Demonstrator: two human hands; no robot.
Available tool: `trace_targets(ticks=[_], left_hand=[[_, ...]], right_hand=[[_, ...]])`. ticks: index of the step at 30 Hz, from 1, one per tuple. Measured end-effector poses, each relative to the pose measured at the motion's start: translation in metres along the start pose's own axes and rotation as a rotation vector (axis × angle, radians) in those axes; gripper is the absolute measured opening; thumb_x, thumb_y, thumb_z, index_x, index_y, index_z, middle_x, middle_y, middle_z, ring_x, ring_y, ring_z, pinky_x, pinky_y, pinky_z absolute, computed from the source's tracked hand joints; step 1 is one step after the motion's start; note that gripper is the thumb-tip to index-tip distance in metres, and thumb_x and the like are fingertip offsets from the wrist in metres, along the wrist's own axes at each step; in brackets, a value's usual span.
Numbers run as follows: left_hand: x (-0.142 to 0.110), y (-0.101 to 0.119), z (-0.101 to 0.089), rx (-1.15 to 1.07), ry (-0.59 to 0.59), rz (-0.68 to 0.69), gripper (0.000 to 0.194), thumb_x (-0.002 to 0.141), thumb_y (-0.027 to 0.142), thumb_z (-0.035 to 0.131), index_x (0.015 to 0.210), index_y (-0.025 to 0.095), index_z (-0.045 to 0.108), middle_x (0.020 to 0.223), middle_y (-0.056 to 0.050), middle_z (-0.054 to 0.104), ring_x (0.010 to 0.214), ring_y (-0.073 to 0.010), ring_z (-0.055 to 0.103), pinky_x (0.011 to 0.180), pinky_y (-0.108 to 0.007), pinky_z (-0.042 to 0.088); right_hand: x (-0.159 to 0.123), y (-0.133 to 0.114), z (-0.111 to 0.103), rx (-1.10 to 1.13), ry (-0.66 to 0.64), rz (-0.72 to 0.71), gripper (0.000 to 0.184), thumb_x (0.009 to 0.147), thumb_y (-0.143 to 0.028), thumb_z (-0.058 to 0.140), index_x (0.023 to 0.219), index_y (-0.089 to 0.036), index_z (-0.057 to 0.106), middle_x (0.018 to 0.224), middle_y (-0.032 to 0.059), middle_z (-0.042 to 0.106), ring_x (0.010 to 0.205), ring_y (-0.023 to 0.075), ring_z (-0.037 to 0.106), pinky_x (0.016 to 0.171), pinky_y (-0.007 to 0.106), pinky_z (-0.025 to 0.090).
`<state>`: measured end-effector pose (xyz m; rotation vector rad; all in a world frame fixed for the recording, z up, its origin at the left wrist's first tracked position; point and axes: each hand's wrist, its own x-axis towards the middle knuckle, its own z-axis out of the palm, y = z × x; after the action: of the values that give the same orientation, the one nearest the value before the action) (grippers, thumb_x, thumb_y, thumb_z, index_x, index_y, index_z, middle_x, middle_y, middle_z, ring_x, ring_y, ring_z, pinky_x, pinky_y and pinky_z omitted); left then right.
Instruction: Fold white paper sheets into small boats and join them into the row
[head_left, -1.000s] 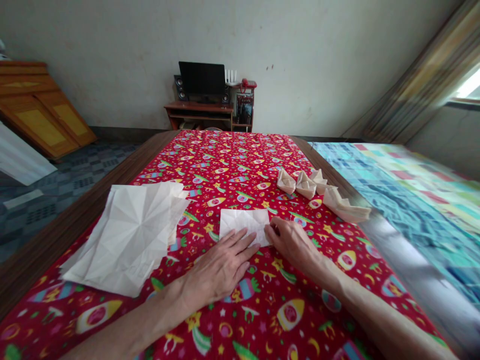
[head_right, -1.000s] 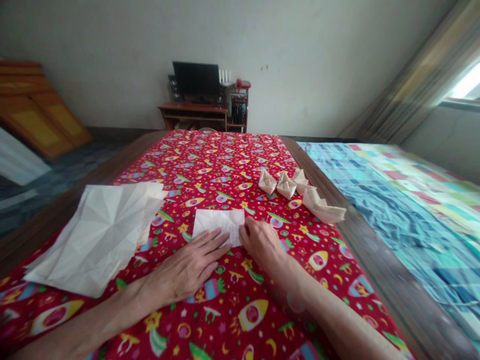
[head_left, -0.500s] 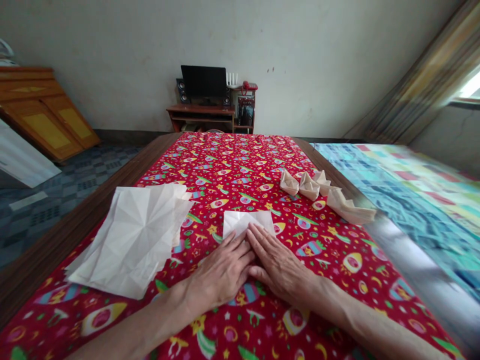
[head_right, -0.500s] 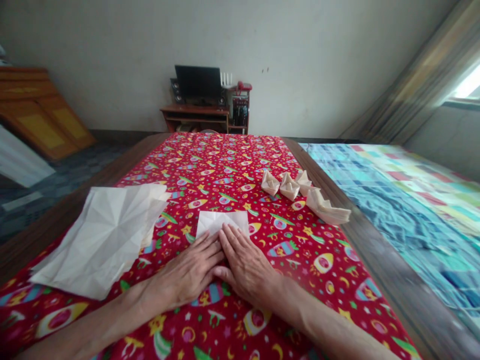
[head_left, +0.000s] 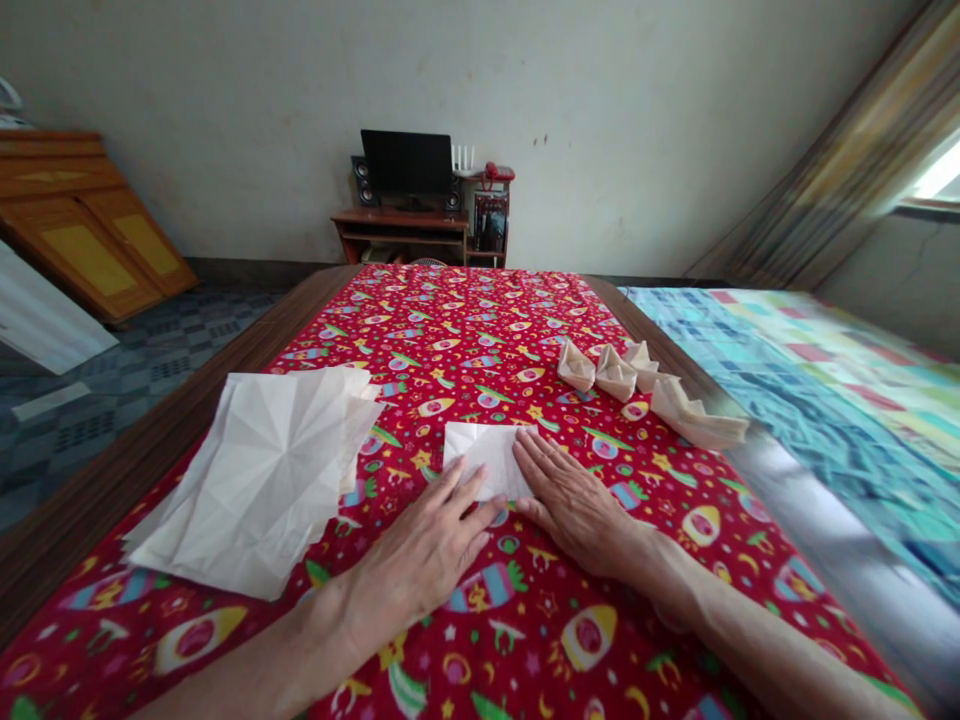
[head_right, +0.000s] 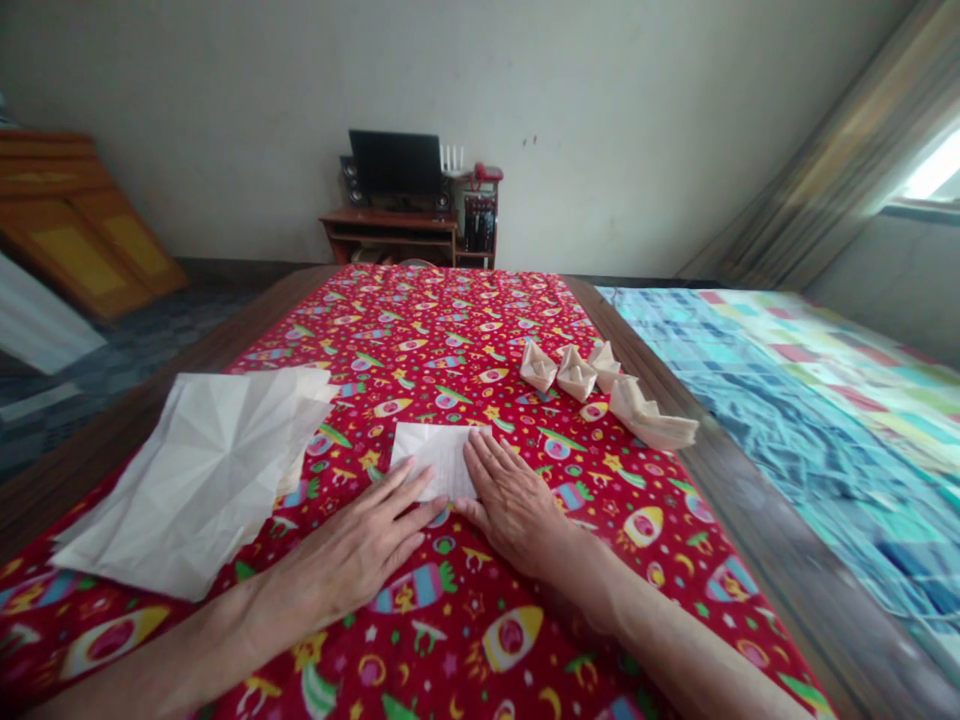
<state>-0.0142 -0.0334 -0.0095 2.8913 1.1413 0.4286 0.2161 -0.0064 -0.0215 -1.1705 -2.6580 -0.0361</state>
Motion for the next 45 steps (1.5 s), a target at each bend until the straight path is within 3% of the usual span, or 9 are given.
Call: trace_targets(ticks=[6,11,15,18,22,26,30,38,45], left_hand=[[0.017,-0.008,-0.010,-0.065,-0.077,-0.004,0.035,0.096,0.027,0.038,0.122,0.016,0.060,0.135,-0.012,0.052,0.131,-0.0241,0.042,0.106,-0.038,0.040],[0.042,-0.024,0.003,-0.098,-0.080,0.081,0.043,0.099,0.029,0.030,0.135,0.012,0.045,0.145,-0.010,0.041,0.138,-0.0215,0.030,0.114,-0.040,0.027],[0.050,-0.026,0.014,-0.044,-0.080,0.015,0.046,0.099,0.034,0.029,0.141,0.018,0.036,0.150,-0.006,0.031,0.140,-0.0243,0.024,0.114,-0.045,0.024],[0.045,-0.025,0.016,0.021,-0.056,-0.053,0.047,0.097,0.039,0.033,0.140,0.021,0.037,0.151,-0.007,0.030,0.140,-0.0259,0.023,0.113,-0.048,0.023],[0.037,-0.025,0.016,0.091,-0.048,-0.068,0.054,0.096,0.041,0.034,0.141,0.011,0.035,0.151,-0.015,0.026,0.140,-0.0269,0.023,0.114,-0.046,0.023],[0.033,-0.025,0.015,0.136,-0.023,-0.067,0.053,0.097,0.035,0.030,0.141,0.005,0.033,0.150,-0.017,0.028,0.140,-0.0260,0.023,0.114,-0.045,0.024],[0.028,-0.026,0.013,0.169,-0.007,-0.067,0.051,0.096,0.030,0.031,0.140,0.004,0.034,0.150,-0.017,0.028,0.140,-0.0254,0.024,0.113,-0.044,0.025],[0.008,-0.037,0.010,0.188,-0.022,-0.096,0.053,0.096,0.033,0.032,0.143,0.008,0.030,0.151,-0.012,0.026,0.141,-0.0222,0.022,0.115,-0.043,0.021],[-0.007,-0.037,0.005,0.194,-0.028,-0.087,0.055,0.094,0.038,0.037,0.141,0.009,0.033,0.151,-0.012,0.028,0.141,-0.0220,0.023,0.114,-0.043,0.024]], right_hand=[[0.003,-0.001,0.000,0.003,0.009,0.051,0.057,0.098,-0.039,0.030,0.140,-0.002,0.036,0.147,0.0215,0.029,0.139,0.0274,0.022,0.111,0.047,0.030],[0.004,-0.002,0.000,0.036,0.024,0.054,0.055,0.098,-0.040,0.029,0.141,-0.006,0.036,0.147,0.0187,0.032,0.139,0.0258,0.023,0.111,0.046,0.031],[0.007,0.007,0.001,-0.002,0.006,0.099,0.053,0.098,-0.038,0.029,0.142,-0.007,0.036,0.147,0.0170,0.032,0.138,0.0250,0.025,0.111,0.048,0.029],[0.009,0.012,0.000,-0.055,-0.015,0.146,0.052,0.098,-0.035,0.029,0.139,-0.005,0.039,0.146,0.0177,0.035,0.137,0.0255,0.028,0.112,0.049,0.028],[0.008,0.001,-0.005,-0.120,0.021,0.174,0.054,0.097,-0.038,0.033,0.136,-0.002,0.043,0.146,0.0203,0.033,0.138,0.0294,0.025,0.111,0.052,0.026],[0.002,-0.022,-0.003,-0.039,-0.017,-0.091,0.065,0.094,-0.048,0.038,0.144,-0.006,0.031,0.151,0.0171,0.023,0.141,0.0276,0.017,0.113,0.048,0.027],[-0.007,-0.027,0.002,0.020,-0.040,-0.099,0.068,0.095,-0.049,0.037,0.144,-0.004,0.028,0.150,0.0193,0.023,0.140,0.0283,0.017,0.112,0.046,0.030],[-0.031,-0.010,-0.008,0.051,-0.012,-0.059,0.064,0.095,-0.043,0.042,0.147,-0.010,0.023,0.150,0.0155,0.024,0.140,0.0261,0.018,0.113,0.045,0.029],[-0.034,-0.012,-0.016,-0.054,-0.019,-0.011,0.054,0.095,-0.036,0.043,0.140,-0.005,0.038,0.144,0.0172,0.038,0.136,0.0274,0.032,0.108,0.046,0.036]])
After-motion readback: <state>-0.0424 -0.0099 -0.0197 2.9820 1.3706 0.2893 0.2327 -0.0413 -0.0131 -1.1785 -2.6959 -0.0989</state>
